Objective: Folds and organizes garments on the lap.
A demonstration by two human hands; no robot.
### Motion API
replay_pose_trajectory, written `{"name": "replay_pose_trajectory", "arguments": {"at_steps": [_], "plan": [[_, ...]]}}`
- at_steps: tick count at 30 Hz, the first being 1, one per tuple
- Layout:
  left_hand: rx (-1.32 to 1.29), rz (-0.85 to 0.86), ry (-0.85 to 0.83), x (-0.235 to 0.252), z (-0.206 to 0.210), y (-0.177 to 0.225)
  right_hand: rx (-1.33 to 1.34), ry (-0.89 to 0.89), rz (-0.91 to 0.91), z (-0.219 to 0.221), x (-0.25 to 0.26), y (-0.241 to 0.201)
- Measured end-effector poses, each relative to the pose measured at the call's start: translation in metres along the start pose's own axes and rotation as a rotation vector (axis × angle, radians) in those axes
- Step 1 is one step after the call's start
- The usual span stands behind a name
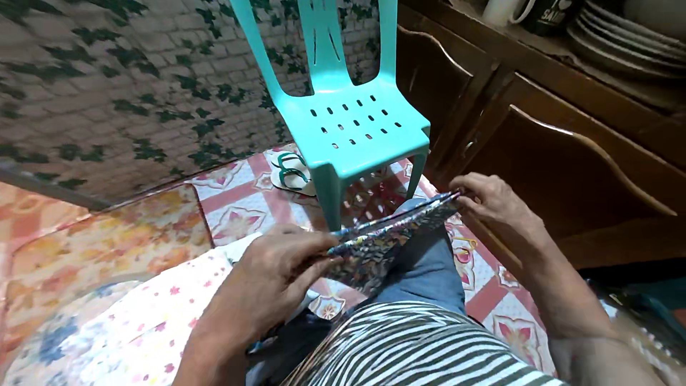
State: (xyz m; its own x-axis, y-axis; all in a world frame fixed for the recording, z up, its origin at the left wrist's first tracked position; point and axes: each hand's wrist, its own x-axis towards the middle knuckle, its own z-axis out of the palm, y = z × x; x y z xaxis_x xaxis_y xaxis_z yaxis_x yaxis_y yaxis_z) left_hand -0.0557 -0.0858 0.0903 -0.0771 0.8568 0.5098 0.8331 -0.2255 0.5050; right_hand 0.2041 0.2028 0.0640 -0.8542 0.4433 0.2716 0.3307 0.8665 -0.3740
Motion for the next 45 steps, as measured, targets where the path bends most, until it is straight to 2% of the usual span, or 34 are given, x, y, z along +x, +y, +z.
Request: {"name": "replay_pose_trajectory", "arguments": {"at_steps": [1, 3, 6, 9, 12, 15, 17, 20, 23, 26, 28, 31, 36, 39, 41, 43, 45], "plan": [[0.169, -0.002, -0.007, 0.002, 0.001, 0.003, -0.107, 0.057, 0.004, -0.003, 0.003, -0.002], [0.3, 0.006, 0.006, 0.007, -0.001, 0.005, -0.272, 0.149, 0.015, -0.014, 0.006, -0.01], [0.27, 0.039, 0.082, 0.012, -0.011, 0.012, -0.384, 0.258, 0.082, -0.04, -0.002, -0.031], [0.22, -0.017, 0.154, 0.009, -0.012, 0.013, -0.375, 0.373, 0.067, -0.059, -0.019, -0.035], [0.085, -0.091, 0.268, 0.011, -0.009, 0.0, -0.15, 0.411, -0.009, -0.066, -0.027, -0.027], [-0.028, -0.101, 0.336, 0.018, -0.003, -0.004, 0.442, 0.389, -0.06, -0.064, -0.026, -0.016], [-0.073, -0.09, 0.356, 0.021, -0.002, -0.003, 0.67, 0.337, -0.101, -0.064, -0.023, -0.016], [-0.098, -0.102, 0.352, 0.021, -0.002, -0.003, 0.745, 0.294, -0.124, -0.062, -0.023, -0.015], [-0.003, -0.129, 0.347, 0.024, -0.001, -0.003, 0.723, 0.343, -0.108, -0.059, -0.019, -0.012], [-0.037, -0.078, 0.333, 0.025, -0.004, -0.001, 0.717, 0.356, -0.207, -0.068, -0.018, -0.01], [-0.192, -0.054, 0.271, 0.021, -0.008, 0.001, 0.752, 0.293, -0.287, -0.079, -0.023, -0.012], [-0.313, -0.061, 0.11, 0.013, -0.01, 0.001, 0.785, 0.056, -0.385, -0.086, -0.039, -0.004], [-0.153, 0.016, -0.263, -0.001, 0.02, -0.006, 0.818, -0.388, -0.448, -0.057, -0.06, 0.025], [-0.201, -0.103, -0.434, 0.003, 0.035, -0.002, 0.865, -0.427, -0.341, -0.037, -0.062, 0.036], [-0.236, -0.318, -0.453, 0.014, 0.043, 0.001, 0.864, -0.274, -0.123, -0.025, -0.06, 0.037], [-0.206, -0.536, -0.3, 0.023, 0.061, -0.004, 0.83, 0.015, 0.166, -0.009, -0.05, 0.03], [-0.145, -0.671, -0.089, 0.03, 0.084, -0.013, 0.666, 0.207, 0.344, 0.011, -0.032, 0.027]]}}
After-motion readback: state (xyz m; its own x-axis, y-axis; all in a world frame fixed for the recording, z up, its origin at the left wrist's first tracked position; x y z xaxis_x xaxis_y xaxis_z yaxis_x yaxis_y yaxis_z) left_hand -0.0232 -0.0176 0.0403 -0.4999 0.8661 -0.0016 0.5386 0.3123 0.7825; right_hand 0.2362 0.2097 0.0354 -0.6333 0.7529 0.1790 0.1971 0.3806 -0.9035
